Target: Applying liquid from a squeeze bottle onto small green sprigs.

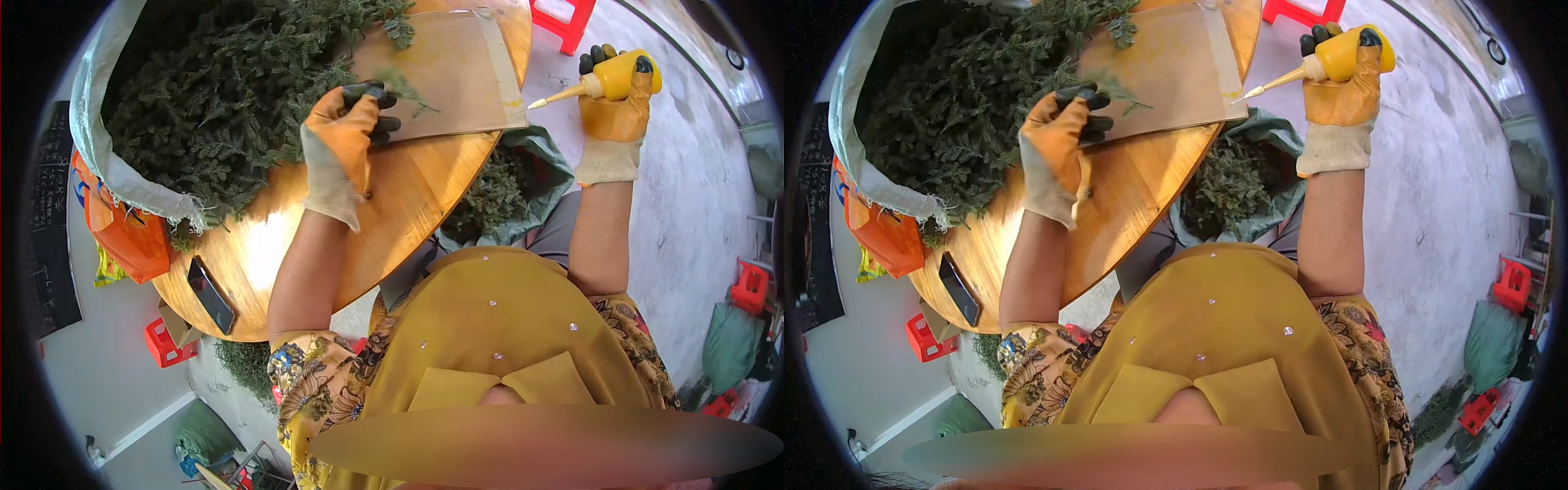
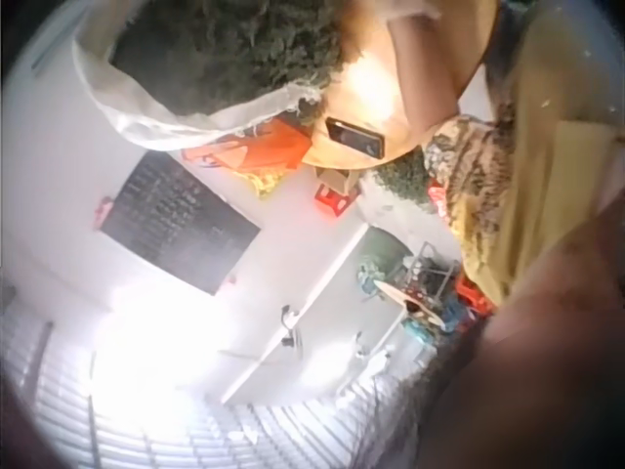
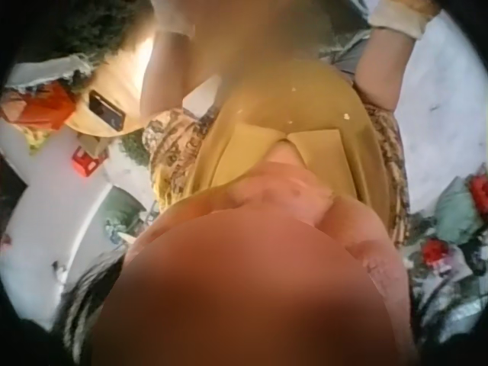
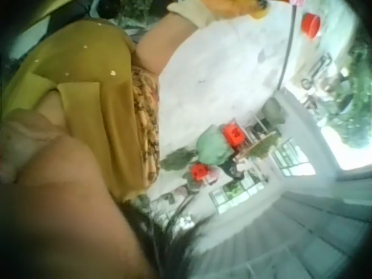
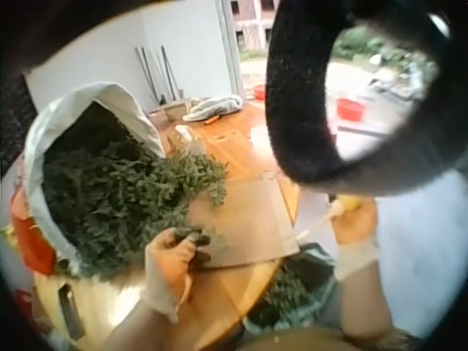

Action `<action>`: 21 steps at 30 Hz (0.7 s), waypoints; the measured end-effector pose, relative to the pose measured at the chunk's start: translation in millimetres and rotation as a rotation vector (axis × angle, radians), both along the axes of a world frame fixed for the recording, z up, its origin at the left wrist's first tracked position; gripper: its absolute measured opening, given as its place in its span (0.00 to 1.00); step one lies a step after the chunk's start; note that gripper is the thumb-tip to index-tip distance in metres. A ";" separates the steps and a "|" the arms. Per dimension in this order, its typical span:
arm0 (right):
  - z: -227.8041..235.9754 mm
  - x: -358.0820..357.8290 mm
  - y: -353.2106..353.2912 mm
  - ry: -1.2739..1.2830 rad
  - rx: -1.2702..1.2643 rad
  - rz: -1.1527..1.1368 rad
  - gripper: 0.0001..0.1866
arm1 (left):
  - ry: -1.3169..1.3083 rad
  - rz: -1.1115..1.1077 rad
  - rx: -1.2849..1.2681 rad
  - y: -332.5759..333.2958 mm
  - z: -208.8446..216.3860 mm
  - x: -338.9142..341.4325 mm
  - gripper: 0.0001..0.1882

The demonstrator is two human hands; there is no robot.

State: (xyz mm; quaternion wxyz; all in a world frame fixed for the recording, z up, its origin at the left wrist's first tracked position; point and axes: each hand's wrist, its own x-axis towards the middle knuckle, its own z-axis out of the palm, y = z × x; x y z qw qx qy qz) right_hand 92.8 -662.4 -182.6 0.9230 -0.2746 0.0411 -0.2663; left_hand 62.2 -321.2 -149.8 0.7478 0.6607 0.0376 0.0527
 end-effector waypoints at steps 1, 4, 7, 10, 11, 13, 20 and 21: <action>1.9 0.1 2.1 -0.005 0.004 0.017 0.27 | -0.036 0.014 0.078 -2.9 -5.0 -0.1 0.07; 7.3 -0.4 7.4 0.008 0.000 -0.027 0.27 | 0.030 -0.039 0.713 8.0 -0.4 -4.7 0.09; -0.9 2.6 -1.3 -0.007 0.026 0.026 0.28 | -0.312 0.144 1.325 16.4 19.5 -8.8 0.13; -4.4 5.1 3.0 -0.007 0.009 0.000 0.28 | -0.513 0.069 1.605 13.3 33.5 3.9 0.20; -3.0 5.1 3.1 -0.008 0.010 -0.001 0.28 | -0.694 0.006 1.733 10.4 36.1 10.0 0.23; 0.9 5.3 6.6 -0.013 0.008 0.005 0.27 | -0.744 -0.087 1.750 9.6 26.3 27.1 0.29; 16.5 -8.4 14.0 0.006 -0.025 -0.017 0.28 | -0.627 -0.355 1.741 -5.0 15.1 53.1 0.27; 20.2 -19.9 17.8 -0.166 0.028 0.129 0.28 | -0.553 -0.295 1.678 -7.0 16.5 41.6 0.26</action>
